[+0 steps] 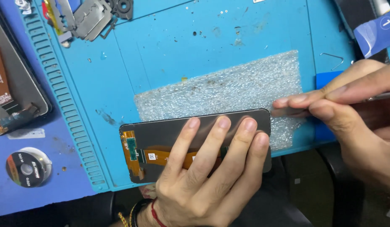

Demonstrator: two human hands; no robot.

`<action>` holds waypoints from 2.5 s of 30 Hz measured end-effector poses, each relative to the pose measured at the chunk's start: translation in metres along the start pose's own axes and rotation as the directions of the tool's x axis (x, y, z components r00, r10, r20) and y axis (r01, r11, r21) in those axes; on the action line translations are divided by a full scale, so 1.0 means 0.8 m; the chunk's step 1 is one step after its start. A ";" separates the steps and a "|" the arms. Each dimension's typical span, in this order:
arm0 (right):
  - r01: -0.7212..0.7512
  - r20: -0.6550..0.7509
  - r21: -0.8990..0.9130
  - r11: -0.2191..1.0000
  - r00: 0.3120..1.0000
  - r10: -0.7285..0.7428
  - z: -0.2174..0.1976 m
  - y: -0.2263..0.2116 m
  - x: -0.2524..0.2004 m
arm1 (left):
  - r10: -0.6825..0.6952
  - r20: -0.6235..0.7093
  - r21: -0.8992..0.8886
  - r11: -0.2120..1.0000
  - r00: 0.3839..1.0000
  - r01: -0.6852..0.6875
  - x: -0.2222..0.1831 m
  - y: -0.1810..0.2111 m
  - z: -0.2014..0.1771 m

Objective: Cleaning and prying a smartphone screen assembly using a cloth and a metal tool

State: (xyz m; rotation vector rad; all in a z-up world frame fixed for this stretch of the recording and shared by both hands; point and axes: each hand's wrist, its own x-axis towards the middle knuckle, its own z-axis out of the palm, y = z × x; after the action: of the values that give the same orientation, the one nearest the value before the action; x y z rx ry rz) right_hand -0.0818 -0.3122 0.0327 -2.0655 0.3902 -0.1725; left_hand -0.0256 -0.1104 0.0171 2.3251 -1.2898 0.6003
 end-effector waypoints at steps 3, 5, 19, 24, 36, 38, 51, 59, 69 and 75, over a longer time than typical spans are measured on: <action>0.011 0.000 -0.008 1.000 1.000 -0.011 0.006 -0.012 0.007 | 0.012 -0.020 0.016 1.000 1.000 -0.011 -0.001 -0.001 0.000; -0.018 -0.005 -0.042 0.999 1.000 0.018 0.005 -0.015 0.007 | 0.009 -0.020 0.022 1.000 1.000 -0.008 0.000 0.000 0.000; 0.046 -0.009 0.004 0.999 0.999 -0.046 0.000 -0.015 0.002 | -0.066 0.247 0.032 0.998 0.967 0.060 0.017 -0.027 -0.045; -0.027 -0.039 -0.017 0.999 0.999 0.027 0.003 -0.024 0.005 | -0.120 0.294 -0.097 0.983 0.948 0.155 0.018 -0.034 -0.054; -0.099 -0.008 0.030 0.995 0.995 0.099 -0.009 -0.038 0.012 | -0.040 0.095 -0.172 0.983 0.995 0.056 0.038 -0.052 -0.070; -0.093 -0.007 0.044 0.995 0.996 0.093 -0.007 -0.039 0.012 | 0.064 0.102 -0.216 0.976 0.993 -0.040 0.034 -0.061 -0.065; -0.031 -0.095 -0.024 0.999 0.995 0.029 -0.004 -0.010 -0.016 | -0.071 0.232 -0.219 0.968 0.970 0.123 0.027 -0.052 -0.059; 0.203 -0.039 -0.071 0.977 0.978 -0.206 0.000 0.004 -0.027 | -0.059 0.267 -0.205 0.972 0.962 0.116 0.027 -0.059 -0.051; 0.066 -0.088 -0.098 0.993 0.993 -0.075 0.019 0.005 -0.025 | -0.114 0.247 -0.222 0.960 0.962 0.171 0.017 -0.061 -0.047; 0.176 -0.040 -0.115 0.978 0.982 -0.182 0.017 0.006 -0.021 | -0.129 0.238 -0.204 0.962 0.963 0.180 0.014 -0.061 -0.045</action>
State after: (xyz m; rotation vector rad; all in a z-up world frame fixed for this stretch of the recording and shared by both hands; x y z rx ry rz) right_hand -0.0947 -0.2978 0.0226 -2.2092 0.2482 -0.3183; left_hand 0.0156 -0.0749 0.0463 2.3230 -1.1838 0.1366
